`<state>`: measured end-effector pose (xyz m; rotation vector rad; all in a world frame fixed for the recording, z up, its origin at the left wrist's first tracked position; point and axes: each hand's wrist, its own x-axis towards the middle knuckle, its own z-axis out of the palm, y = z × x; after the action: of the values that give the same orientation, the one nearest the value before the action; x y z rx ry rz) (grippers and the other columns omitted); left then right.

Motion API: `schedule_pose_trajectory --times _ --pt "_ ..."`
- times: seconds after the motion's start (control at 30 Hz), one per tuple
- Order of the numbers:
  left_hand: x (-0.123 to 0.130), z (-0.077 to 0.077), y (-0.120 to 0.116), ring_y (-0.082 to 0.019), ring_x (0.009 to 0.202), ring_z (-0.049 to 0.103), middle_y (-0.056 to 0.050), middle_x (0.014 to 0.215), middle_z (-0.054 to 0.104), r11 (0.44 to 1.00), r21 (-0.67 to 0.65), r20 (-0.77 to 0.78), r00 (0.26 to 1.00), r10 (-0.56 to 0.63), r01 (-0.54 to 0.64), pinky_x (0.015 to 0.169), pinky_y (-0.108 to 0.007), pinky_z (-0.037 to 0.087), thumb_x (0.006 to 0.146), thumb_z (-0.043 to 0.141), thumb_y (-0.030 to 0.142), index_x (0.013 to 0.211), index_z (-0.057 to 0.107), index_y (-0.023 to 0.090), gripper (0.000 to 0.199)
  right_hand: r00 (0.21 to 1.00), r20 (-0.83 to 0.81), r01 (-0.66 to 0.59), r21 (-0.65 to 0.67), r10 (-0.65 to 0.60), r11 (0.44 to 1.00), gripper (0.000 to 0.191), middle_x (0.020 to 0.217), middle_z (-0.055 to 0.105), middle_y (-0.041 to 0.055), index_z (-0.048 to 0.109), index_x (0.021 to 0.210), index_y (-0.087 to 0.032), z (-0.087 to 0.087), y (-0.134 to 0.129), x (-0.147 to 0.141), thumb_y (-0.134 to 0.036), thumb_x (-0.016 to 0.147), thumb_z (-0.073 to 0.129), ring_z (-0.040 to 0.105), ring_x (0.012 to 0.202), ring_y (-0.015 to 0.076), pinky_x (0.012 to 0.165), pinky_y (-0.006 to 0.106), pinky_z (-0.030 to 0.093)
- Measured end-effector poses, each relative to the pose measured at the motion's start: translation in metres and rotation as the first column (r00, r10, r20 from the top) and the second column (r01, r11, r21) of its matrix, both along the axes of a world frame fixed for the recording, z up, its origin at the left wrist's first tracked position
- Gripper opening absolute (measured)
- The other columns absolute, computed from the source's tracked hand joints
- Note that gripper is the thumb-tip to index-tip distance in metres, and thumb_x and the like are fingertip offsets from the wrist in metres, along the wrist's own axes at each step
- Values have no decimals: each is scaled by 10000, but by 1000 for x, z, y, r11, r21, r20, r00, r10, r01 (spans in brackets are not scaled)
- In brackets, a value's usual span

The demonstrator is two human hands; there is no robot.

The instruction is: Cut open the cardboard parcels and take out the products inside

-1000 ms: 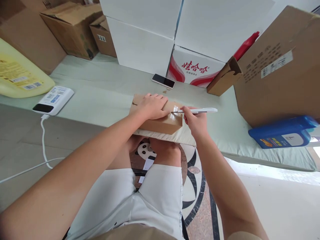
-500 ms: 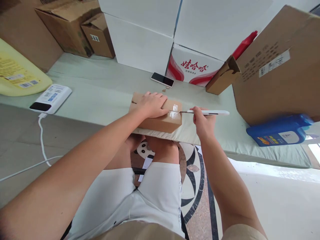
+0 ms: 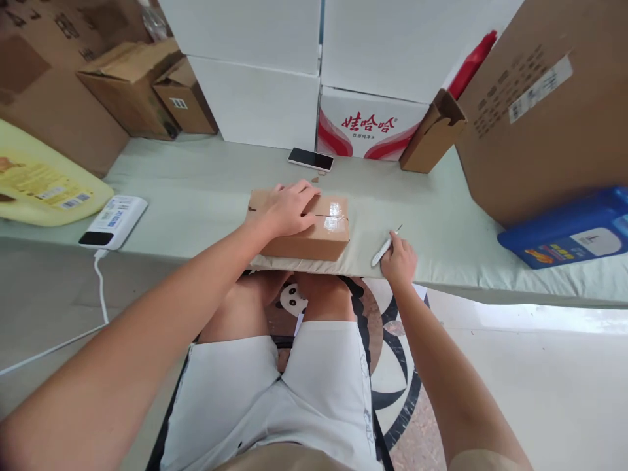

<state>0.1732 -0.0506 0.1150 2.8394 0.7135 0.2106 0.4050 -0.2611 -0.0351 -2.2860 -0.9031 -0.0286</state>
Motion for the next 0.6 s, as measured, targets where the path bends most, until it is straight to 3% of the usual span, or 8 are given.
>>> schedule_pose_trajectory --times 0.1,0.17,0.27,0.33,0.4,0.53,0.6 --pt "-7 5 -3 -306 1278 570 -122 1408 593 990 141 90 996 -2 -11 1069 -467 410 925 475 250 1345 596 216 438 997 73 19 -69 -14 997 564 1201 672 199 621 1406 -160 -4 3 -2 -226 880 428 569 1131 328 1022 513 426" --pt "-13 10 -7 -317 1236 586 -132 1299 634 972 215 153 986 64 -96 1019 -465 437 958 455 270 1228 650 216 337 992 127 38 -117 -24 992 564 1191 673 194 610 1420 -162 -4 3 -3 -223 892 420 568 1123 328 993 493 434" --pt "-26 15 -16 -305 1056 639 -118 1028 678 953 201 175 966 192 -226 900 -449 490 982 431 295 974 666 218 248 990 137 62 -149 -41 987 539 1216 674 180 621 1395 -172 -3 3 -4 -235 901 413 559 1145 329 970 477 431" --pt "-36 17 -24 -289 1007 647 -99 980 685 965 150 163 968 192 -217 897 -436 511 968 473 320 900 636 224 200 990 132 66 -157 -45 985 516 1223 675 172 632 1369 -181 -1 3 -4 -242 907 410 555 1155 328 965 474 427" --pt "-47 19 -31 -286 1070 646 -90 1073 702 984 95 152 979 137 -153 966 -430 513 922 575 358 940 621 226 141 990 134 64 -151 -44 986 491 1210 677 171 646 1338 -184 -1 3 -4 -241 907 416 555 1152 326 965 472 428" --pt "-66 26 -40 -305 1121 651 -88 1224 695 987 17 60 986 158 -159 981 -448 520 789 764 385 1256 548 229 538 990 136 60 -130 -43 990 463 1165 683 176 664 1289 -173 -1 2 -4 -233 888 441 567 1116 322 962 469 438" --pt "-74 29 -40 -310 1118 654 -80 1217 699 989 58 -20 990 140 -139 979 -460 514 786 774 332 1287 548 247 556 991 123 57 -100 -44 993 450 1134 687 176 673 1255 -166 -2 1 -3 -225 866 454 576 1092 320 963 472 448"
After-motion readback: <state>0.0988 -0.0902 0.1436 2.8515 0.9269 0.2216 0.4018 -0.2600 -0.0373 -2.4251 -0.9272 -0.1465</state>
